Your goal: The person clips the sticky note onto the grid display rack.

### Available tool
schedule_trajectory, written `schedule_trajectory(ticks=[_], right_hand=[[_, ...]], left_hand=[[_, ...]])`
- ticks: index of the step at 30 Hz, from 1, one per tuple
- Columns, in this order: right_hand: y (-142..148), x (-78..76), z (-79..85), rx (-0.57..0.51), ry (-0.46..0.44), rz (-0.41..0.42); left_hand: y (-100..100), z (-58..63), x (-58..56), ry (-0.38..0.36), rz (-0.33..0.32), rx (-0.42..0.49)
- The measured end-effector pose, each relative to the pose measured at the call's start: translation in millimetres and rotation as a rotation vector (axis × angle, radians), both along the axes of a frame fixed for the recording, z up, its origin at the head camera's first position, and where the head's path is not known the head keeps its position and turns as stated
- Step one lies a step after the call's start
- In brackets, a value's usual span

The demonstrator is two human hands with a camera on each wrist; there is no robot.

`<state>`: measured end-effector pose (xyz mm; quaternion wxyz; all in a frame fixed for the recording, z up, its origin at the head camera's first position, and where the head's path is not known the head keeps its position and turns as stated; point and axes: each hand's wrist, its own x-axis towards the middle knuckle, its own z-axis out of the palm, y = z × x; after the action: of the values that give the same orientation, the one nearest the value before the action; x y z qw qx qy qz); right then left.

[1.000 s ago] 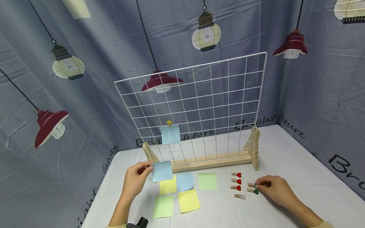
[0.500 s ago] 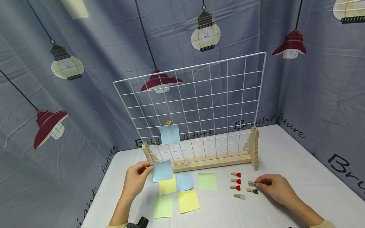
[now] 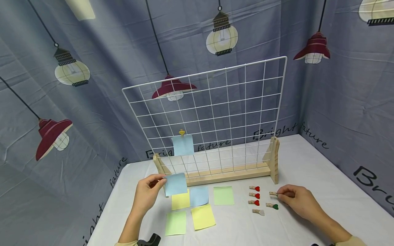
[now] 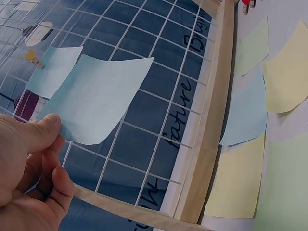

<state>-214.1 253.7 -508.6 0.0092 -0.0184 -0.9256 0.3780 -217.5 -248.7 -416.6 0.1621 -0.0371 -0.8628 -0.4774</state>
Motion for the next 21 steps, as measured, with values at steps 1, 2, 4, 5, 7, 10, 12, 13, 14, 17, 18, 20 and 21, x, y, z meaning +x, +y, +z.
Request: schedule_trajectory(ticks=[1, 2, 4, 5, 7, 10, 12, 13, 14, 17, 18, 20, 21], right_hand=[[0.0, 0.1, 0.4, 0.0, 0.002, 0.002], [0.0, 0.2, 0.7, -0.002, 0.004, 0.005], [0.0, 0.2, 1.6, -0.002, 0.011, 0.008], [0.1, 0.2, 1.9, -0.002, 0.016, 0.011], [0.2, 0.1, 2.7, -0.001, 0.029, 0.013], [0.3, -0.1, 3.4, 0.001, 0.049, 0.015], [0.3, 0.0, 3.9, 0.003, 0.065, 0.017], [0.2, 0.2, 4.2, 0.002, 0.072, 0.018], [0.2, 0.4, 4.4, 0.002, 0.081, 0.02], [0.0, 1.5, 5.6, 0.003, 0.104, 0.027], [0.1, 1.8, 6.2, 0.001, 0.108, 0.029], [0.2, 2.0, 7.0, 0.001, 0.118, 0.034], [0.1, 2.2, 7.7, 0.002, 0.118, 0.035]], left_hand=[[0.1, 0.0, 0.0, -0.001, 0.001, 0.002], [0.1, 0.0, 0.1, -0.002, 0.001, 0.003], [0.0, 0.0, 0.3, -0.004, 0.001, 0.005], [-0.2, -0.1, 0.1, -0.008, 0.003, 0.005], [-0.3, -0.1, 0.2, -0.009, 0.001, 0.007], [-0.7, -0.2, 0.1, -0.011, 0.001, 0.011], [-0.7, -0.1, 0.3, -0.009, -0.003, 0.013], [-0.7, -0.2, 0.3, -0.01, -0.003, 0.015], [-0.8, -0.3, 0.3, -0.011, -0.003, 0.016], [-1.0, -0.8, 0.0, -0.013, -0.005, 0.02], [-1.2, -1.2, -0.3, -0.015, -0.003, 0.022], [-1.2, -1.2, -0.4, -0.014, -0.004, 0.025], [-1.0, -1.0, -0.3, -0.012, -0.005, 0.025]])
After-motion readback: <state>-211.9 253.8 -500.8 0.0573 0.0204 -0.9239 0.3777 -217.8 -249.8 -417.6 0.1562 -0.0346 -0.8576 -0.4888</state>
